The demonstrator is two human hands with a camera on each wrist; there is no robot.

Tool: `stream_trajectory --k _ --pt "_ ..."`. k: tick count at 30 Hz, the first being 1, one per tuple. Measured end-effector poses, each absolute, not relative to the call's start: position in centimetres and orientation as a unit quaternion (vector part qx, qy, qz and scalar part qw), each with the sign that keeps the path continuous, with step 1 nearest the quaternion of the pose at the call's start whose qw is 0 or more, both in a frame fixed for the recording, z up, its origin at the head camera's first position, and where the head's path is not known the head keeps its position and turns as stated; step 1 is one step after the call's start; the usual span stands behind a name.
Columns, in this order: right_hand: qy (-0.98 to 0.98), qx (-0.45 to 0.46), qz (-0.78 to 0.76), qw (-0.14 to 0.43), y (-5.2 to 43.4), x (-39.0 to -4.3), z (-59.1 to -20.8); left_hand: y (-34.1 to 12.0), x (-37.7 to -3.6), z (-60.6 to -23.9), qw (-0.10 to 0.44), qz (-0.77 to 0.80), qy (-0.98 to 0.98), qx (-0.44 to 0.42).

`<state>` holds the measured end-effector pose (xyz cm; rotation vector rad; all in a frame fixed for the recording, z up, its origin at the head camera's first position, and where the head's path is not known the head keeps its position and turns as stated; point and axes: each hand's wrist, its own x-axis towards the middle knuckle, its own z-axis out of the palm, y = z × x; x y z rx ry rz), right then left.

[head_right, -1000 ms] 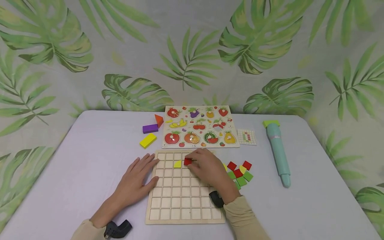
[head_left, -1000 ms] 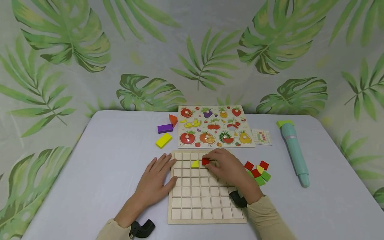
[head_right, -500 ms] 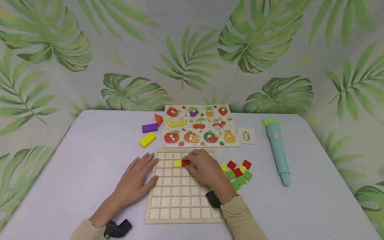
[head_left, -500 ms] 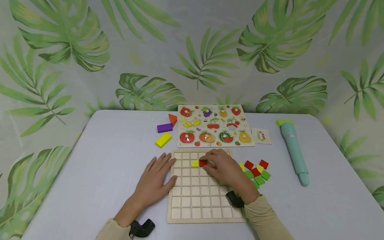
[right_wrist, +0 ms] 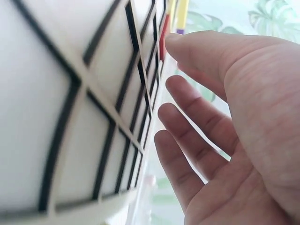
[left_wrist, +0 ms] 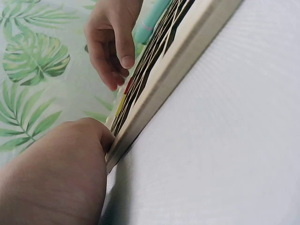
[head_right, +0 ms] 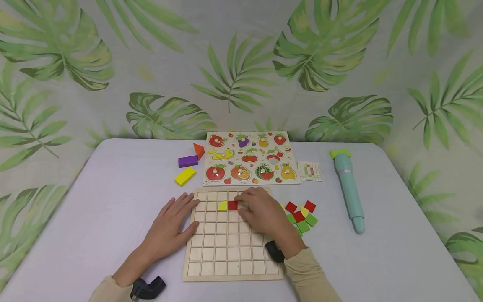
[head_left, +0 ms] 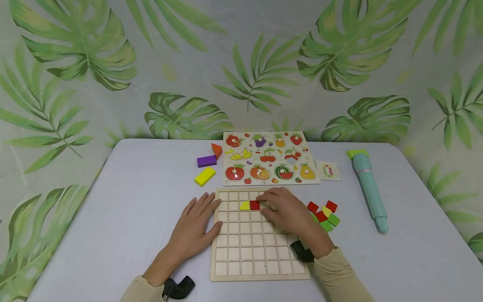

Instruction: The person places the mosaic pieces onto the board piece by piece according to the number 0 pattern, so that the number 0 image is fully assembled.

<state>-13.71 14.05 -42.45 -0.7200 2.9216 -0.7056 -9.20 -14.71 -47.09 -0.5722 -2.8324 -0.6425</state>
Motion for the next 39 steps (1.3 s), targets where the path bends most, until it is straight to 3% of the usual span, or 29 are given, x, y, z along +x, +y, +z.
stream_trajectory --k 24,39 --pt "0.946 -0.223 -0.234 0.033 22.6 -13.9 -40.8 -14.8 -9.3 -47.2 0.09 -0.211 -0.953 -0.197" --pt "0.948 -0.22 -0.22 0.068 24.1 -14.4 -41.4 -14.8 -9.3 -47.2 0.086 -0.209 -0.955 -0.193"
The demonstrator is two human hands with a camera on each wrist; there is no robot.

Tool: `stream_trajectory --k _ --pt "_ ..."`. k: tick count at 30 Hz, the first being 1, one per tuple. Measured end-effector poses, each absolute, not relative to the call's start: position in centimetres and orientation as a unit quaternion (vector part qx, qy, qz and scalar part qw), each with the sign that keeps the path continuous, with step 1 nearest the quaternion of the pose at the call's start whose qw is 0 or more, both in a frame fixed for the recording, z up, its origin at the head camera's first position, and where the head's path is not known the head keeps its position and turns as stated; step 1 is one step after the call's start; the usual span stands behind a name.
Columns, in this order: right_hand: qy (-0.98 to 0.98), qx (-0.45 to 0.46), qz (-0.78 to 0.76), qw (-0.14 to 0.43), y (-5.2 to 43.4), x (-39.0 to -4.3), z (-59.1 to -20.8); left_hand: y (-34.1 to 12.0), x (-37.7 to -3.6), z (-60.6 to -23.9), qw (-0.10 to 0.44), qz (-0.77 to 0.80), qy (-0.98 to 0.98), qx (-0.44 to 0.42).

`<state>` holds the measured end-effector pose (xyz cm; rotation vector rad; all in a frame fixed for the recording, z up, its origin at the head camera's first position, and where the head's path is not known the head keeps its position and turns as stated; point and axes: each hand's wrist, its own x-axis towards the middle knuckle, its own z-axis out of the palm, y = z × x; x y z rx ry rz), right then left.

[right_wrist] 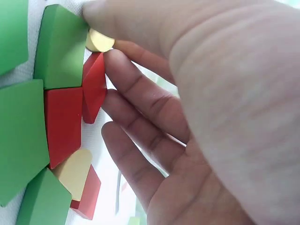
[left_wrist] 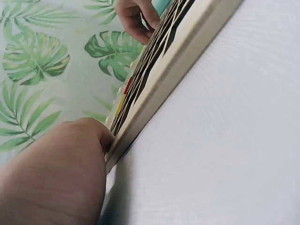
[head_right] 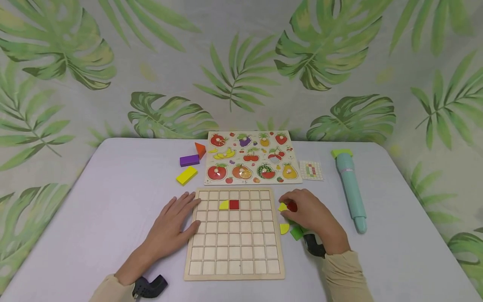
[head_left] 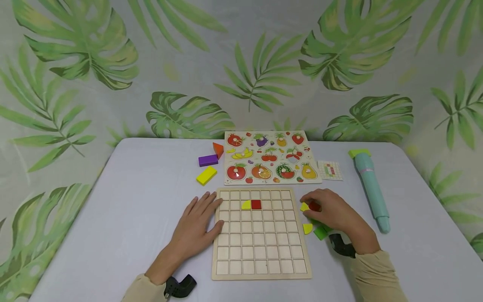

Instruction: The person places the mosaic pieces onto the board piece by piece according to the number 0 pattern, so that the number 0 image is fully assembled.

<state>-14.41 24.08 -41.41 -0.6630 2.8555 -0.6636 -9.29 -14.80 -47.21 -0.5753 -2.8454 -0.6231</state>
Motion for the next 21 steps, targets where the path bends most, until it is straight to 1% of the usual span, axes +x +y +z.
stream_trajectory --k 6,15,21 --pt "0.95 -0.209 -0.222 0.071 24.0 -14.6 -41.6 -14.8 -9.3 -47.1 0.086 -0.21 -0.954 -0.195" --pt "0.952 -0.195 -0.229 0.053 23.7 -14.7 -41.8 -14.7 -9.3 -47.1 0.083 -0.211 -0.955 -0.192" --pt "0.947 -0.193 -0.254 0.042 22.5 -14.4 -41.5 -14.7 -9.2 -47.2 0.089 -0.21 -0.955 -0.192"
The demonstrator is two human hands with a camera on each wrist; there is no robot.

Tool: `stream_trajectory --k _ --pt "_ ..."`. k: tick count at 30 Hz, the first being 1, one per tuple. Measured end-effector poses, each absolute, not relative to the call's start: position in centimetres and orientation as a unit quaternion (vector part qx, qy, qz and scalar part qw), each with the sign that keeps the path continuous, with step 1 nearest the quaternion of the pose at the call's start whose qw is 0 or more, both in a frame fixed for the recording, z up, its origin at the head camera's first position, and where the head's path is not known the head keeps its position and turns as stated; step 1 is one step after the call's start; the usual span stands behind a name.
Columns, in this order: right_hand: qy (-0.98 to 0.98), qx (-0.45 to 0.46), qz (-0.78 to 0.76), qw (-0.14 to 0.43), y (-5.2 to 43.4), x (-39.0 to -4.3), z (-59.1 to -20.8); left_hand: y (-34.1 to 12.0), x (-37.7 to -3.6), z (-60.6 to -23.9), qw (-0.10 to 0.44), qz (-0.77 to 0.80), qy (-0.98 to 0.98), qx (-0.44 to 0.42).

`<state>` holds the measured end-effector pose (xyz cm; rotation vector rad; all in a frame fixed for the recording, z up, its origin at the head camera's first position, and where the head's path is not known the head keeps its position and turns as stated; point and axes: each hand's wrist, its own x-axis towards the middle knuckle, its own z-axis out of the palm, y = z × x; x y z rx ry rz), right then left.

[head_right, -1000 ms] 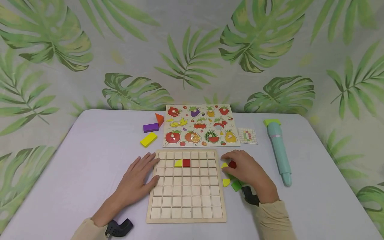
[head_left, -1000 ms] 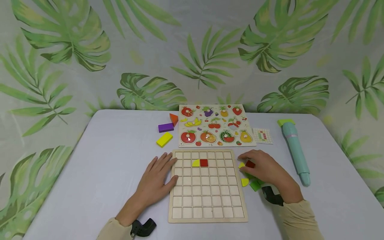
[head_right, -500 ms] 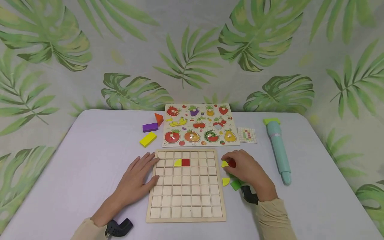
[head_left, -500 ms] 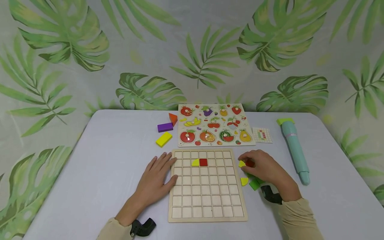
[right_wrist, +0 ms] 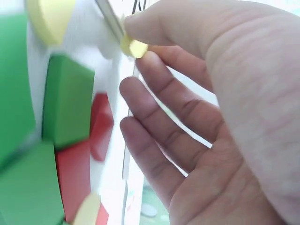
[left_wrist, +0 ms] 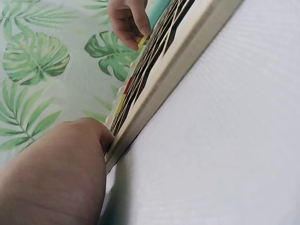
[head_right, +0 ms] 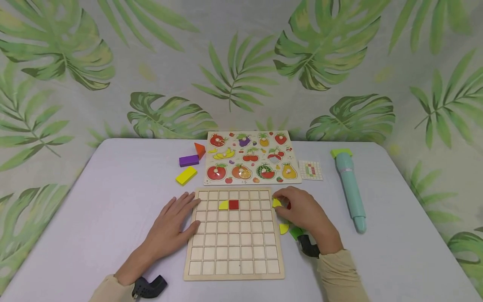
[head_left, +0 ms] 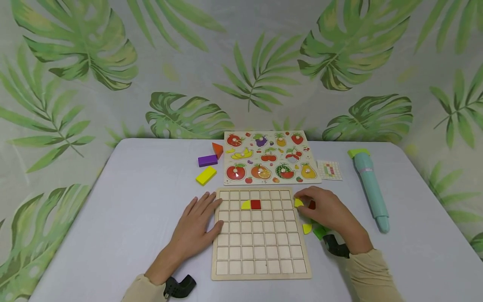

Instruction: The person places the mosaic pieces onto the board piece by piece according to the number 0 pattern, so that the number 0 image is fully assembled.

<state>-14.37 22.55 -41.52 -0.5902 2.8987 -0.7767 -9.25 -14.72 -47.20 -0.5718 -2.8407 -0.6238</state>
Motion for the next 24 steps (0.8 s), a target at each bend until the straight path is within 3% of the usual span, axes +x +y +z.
stream_trajectory --k 24 --pt "0.933 -0.218 -0.281 0.061 15.8 -14.7 -42.5 -14.8 -9.3 -47.5 0.093 -0.21 -0.954 -0.195"
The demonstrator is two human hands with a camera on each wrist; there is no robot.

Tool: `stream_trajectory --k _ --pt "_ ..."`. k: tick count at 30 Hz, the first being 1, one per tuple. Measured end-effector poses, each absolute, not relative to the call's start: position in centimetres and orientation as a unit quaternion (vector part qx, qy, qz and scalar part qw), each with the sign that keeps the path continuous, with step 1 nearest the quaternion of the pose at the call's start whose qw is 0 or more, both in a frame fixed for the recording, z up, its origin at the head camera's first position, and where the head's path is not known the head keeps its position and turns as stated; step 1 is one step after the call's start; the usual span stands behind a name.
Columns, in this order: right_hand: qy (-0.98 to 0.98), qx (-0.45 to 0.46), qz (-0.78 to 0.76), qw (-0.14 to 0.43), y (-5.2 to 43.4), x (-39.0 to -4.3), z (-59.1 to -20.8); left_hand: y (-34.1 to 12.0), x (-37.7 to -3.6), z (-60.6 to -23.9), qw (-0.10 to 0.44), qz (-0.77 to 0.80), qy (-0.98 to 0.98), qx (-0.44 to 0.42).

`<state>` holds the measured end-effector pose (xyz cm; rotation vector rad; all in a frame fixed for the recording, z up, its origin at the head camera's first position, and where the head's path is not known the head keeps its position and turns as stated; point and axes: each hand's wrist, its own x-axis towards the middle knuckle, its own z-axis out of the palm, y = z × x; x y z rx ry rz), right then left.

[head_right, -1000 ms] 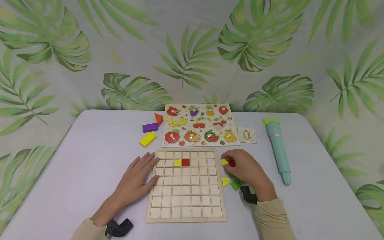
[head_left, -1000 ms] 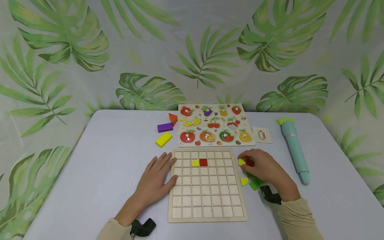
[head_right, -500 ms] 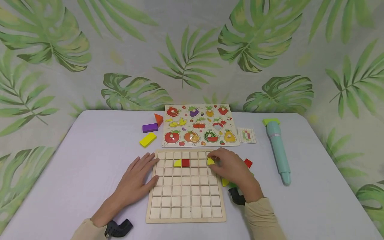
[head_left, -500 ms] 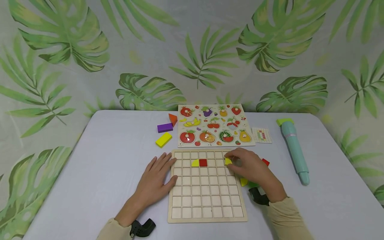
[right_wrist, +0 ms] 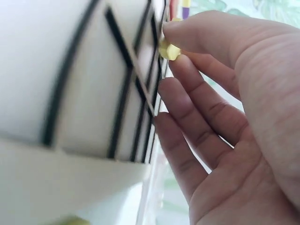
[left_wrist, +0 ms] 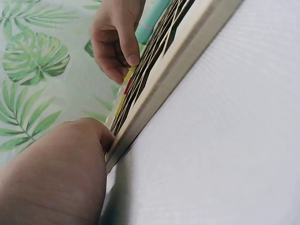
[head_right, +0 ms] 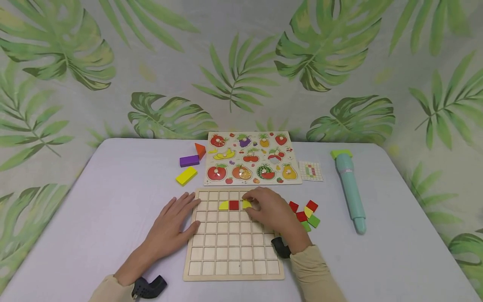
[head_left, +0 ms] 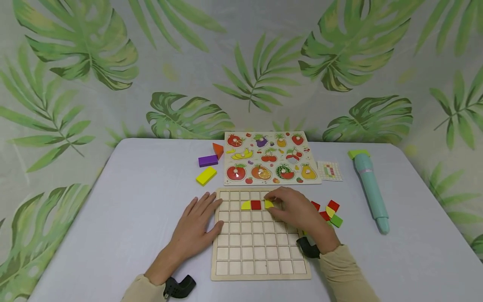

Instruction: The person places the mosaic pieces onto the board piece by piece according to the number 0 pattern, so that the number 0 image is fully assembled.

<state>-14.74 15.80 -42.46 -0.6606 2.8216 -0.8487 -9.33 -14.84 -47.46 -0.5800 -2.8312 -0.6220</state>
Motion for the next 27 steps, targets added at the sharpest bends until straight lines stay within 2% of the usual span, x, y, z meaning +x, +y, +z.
stream_trajectory --k 8,16,27 --pt "0.937 -0.225 -0.262 0.051 15.3 -14.5 -42.6 -14.7 -9.5 -47.5 0.101 -0.207 -0.953 -0.198" --pt "0.944 -0.215 -0.242 0.064 15.6 -14.1 -42.1 -14.6 -9.3 -47.4 0.102 -0.211 -0.952 -0.197" --pt "0.943 -0.214 -0.253 0.032 19.4 -13.9 -41.6 -14.7 -9.3 -47.2 0.08 -0.207 -0.957 -0.189"
